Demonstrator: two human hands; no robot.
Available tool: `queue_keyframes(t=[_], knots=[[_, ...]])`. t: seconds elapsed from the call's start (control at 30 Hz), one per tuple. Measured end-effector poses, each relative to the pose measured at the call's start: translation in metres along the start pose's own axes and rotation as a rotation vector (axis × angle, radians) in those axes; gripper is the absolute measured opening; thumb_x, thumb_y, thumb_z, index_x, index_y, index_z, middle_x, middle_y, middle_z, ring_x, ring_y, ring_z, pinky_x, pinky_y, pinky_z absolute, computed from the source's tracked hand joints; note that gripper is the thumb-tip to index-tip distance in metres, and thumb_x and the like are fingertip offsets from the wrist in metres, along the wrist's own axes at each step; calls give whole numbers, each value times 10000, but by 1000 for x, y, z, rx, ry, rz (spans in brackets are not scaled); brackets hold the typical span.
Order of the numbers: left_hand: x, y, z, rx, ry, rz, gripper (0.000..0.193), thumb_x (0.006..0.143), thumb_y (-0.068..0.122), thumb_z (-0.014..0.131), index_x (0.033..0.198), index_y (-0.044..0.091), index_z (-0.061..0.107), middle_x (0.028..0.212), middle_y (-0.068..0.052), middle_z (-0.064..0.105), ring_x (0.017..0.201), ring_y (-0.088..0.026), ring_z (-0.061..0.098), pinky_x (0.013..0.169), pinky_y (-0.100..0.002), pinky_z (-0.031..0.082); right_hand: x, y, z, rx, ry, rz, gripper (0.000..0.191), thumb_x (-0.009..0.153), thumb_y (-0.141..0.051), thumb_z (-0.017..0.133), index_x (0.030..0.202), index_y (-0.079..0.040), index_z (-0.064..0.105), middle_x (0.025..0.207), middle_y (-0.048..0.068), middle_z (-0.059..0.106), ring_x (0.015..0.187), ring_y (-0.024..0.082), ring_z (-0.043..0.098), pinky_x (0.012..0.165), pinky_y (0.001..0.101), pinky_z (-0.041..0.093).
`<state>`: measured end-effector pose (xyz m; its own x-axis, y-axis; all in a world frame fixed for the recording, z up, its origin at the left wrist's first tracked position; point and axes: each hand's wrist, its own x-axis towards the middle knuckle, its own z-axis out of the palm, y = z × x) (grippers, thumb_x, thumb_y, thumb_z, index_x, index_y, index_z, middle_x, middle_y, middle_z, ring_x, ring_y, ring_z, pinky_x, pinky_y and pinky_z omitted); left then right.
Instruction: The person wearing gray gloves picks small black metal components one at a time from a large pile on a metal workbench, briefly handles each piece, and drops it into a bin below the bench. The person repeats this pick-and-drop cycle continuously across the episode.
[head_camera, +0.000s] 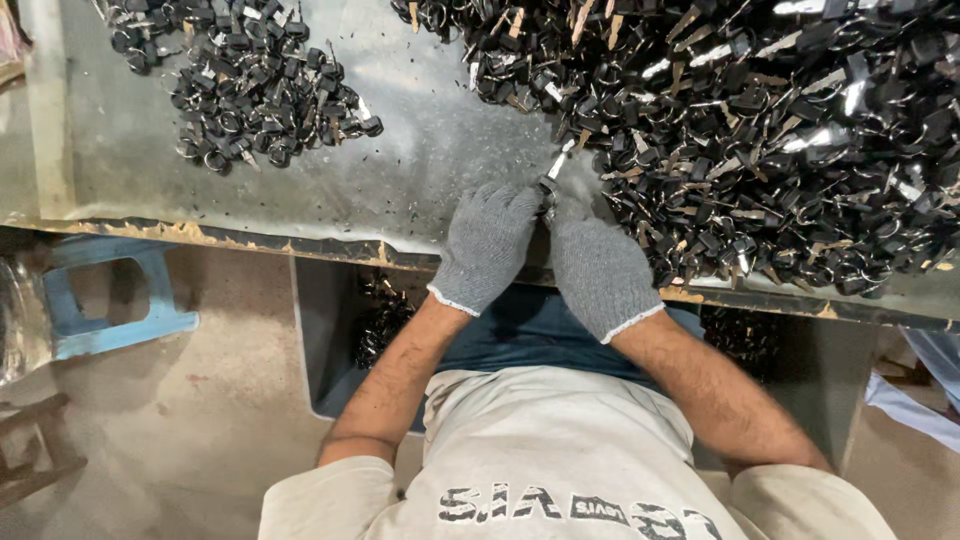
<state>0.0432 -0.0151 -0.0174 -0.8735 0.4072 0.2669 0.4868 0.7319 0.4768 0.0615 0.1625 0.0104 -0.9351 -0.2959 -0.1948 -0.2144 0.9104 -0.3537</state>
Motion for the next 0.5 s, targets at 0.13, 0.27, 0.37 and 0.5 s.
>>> queue_keyframes(t=[0.13, 0.27, 0.37, 0.5], knots=[[2, -6, -7, -163, -19, -148, 486, 784, 116, 714, 1252, 24, 623, 1046, -173, 673, 1026, -385, 627, 907, -493, 497, -3, 5, -19, 262, -73, 40, 706, 941, -178, 580, 1521, 103, 292, 726, 281, 689, 624, 474, 682, 544, 571, 544], [-3, -9, 0, -81, -15, -43, 346, 832, 127, 731, 1169, 95, 657, 1030, -120, 681, 1039, -342, 645, 936, -488, 499, -9, 1, -19, 183, 66, 7, 484, 964, -212, 596, 1345, 63, 478, 760, 259, 697, 658, 439, 694, 551, 536, 555], [-6, -9, 7, 0, -33, -14, 292, 851, 130, 751, 1119, 97, 643, 1039, -132, 666, 1048, -350, 638, 927, -492, 492, -5, -4, -7, -50, 52, 36, 461, 995, -211, 582, 1344, 76, 487, 725, 229, 700, 633, 399, 703, 541, 509, 564], [-7, -7, 7, -44, 49, 13, 380, 825, 114, 749, 1189, 87, 644, 1053, -128, 659, 1048, -352, 632, 948, -496, 489, -1, 1, -7, -75, -79, 30, 290, 1045, -230, 564, 1177, 27, 570, 739, 187, 705, 684, 356, 723, 584, 473, 578]])
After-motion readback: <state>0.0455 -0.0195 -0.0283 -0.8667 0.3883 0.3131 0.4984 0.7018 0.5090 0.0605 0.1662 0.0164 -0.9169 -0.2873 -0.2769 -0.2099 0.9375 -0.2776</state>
